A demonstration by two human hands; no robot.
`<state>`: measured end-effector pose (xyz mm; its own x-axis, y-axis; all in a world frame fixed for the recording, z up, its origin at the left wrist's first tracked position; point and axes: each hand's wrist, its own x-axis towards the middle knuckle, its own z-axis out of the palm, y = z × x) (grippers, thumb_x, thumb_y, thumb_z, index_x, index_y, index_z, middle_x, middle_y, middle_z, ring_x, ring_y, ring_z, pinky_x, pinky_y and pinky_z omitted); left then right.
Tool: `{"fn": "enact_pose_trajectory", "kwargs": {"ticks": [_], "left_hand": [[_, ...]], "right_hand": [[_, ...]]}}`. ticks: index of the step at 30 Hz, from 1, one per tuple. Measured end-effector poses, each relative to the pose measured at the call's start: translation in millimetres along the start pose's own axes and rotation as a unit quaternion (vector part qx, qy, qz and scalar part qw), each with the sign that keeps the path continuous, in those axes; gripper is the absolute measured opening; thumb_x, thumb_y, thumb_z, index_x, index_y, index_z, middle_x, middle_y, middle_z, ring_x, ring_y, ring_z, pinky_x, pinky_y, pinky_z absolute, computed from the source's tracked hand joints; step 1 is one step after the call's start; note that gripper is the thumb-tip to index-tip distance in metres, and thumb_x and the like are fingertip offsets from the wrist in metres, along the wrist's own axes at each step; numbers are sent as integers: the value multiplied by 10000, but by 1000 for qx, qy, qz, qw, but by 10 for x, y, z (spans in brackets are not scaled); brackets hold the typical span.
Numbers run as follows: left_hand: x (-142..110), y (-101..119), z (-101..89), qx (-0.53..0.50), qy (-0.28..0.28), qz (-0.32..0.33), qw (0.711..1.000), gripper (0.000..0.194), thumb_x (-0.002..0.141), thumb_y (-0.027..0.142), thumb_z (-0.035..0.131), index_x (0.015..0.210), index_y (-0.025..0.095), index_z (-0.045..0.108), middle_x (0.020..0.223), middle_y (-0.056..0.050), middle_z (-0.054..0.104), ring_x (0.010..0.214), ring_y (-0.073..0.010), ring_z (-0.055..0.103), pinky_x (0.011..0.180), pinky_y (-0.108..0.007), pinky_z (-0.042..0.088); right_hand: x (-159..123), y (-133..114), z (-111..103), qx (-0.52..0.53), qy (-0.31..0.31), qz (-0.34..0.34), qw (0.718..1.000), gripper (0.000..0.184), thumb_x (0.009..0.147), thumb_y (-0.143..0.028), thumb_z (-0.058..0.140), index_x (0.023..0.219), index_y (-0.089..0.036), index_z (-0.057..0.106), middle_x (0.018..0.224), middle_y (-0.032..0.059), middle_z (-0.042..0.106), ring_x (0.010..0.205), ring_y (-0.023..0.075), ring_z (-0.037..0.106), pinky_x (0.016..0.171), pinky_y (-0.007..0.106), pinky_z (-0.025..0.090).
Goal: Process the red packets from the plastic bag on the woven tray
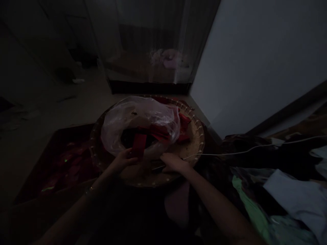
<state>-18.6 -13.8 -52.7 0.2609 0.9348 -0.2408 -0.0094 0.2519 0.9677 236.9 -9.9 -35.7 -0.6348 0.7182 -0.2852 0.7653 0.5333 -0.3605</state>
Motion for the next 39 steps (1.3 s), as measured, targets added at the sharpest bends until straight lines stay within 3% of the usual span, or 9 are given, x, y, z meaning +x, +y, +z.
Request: {"fn": "enact_pose_trajectory", "kwargs": {"ticks": [3, 7, 11, 17, 22, 28, 35, 39], "left_hand": [[-34, 40, 7, 0, -8, 5, 1000, 516, 544, 199, 751, 1032, 105, 608, 967, -88, 689, 847, -216, 652, 735, -325, 530], [-92, 116, 83, -6, -46, 6, 999, 496, 557, 166, 738, 1036, 116, 617, 986, -83, 687, 866, -219, 646, 765, -334, 520], [-130, 131, 217, -2, -87, 0, 996, 472, 552, 138, 742, 1009, 110, 629, 970, -82, 687, 883, -241, 639, 770, -344, 510], [-157, 84, 327, -19, -111, -12, 994, 425, 566, 138, 734, 980, 106, 642, 914, -66, 691, 863, -250, 638, 773, -356, 502], [-183, 117, 308, -28, -114, -17, 993, 415, 571, 141, 740, 975, 110, 651, 893, -61, 697, 830, -238, 647, 770, -350, 503], [-184, 120, 285, -36, -114, -49, 992, 400, 563, 119, 741, 954, 109, 656, 877, -62, 708, 793, -223, 657, 716, -315, 512], [-166, 89, 279, -17, -116, -25, 993, 399, 570, 113, 733, 962, 113, 661, 902, -67, 708, 834, -236, 652, 742, -324, 510], [-168, 78, 261, -17, -117, -27, 993, 421, 573, 146, 746, 982, 111, 652, 914, -75, 704, 838, -242, 653, 739, -333, 515]], "right_hand": [[-3, 47, -195, 100, 37, -26, 994, 438, 696, -279, 703, 1107, -150, 628, 1070, 107, 654, 957, 249, 612, 849, 340, 459], [-30, 69, -525, 203, 144, 15, 968, 494, 731, -369, 675, 1176, -169, 600, 1115, 84, 655, 1013, 251, 604, 875, 357, 464], [7, -34, -685, 234, 159, 19, 959, 519, 707, -387, 693, 1168, -163, 611, 1104, 65, 663, 1014, 252, 606, 865, 335, 471], [128, -205, -694, 265, 159, 58, 949, 376, 746, -380, 644, 1038, -146, 686, 936, 53, 701, 813, 196, 633, 707, 269, 474], [135, -201, -721, 289, 140, 79, 944, 384, 740, -391, 640, 1020, -132, 689, 760, 32, 678, 598, 126, 566, 532, 219, 401], [108, -102, -764, 311, 118, 70, 941, 468, 724, -485, 643, 1062, -163, 676, 782, 32, 670, 632, 127, 565, 549, 217, 414], [173, -143, -693, 297, 135, 83, 942, 398, 722, -396, 647, 1014, -129, 686, 687, 22, 643, 537, 101, 510, 492, 211, 359], [177, -163, -698, 306, 128, 69, 941, 415, 714, -402, 652, 1026, -131, 677, 732, 27, 655, 569, 107, 526, 506, 210, 369]]}}
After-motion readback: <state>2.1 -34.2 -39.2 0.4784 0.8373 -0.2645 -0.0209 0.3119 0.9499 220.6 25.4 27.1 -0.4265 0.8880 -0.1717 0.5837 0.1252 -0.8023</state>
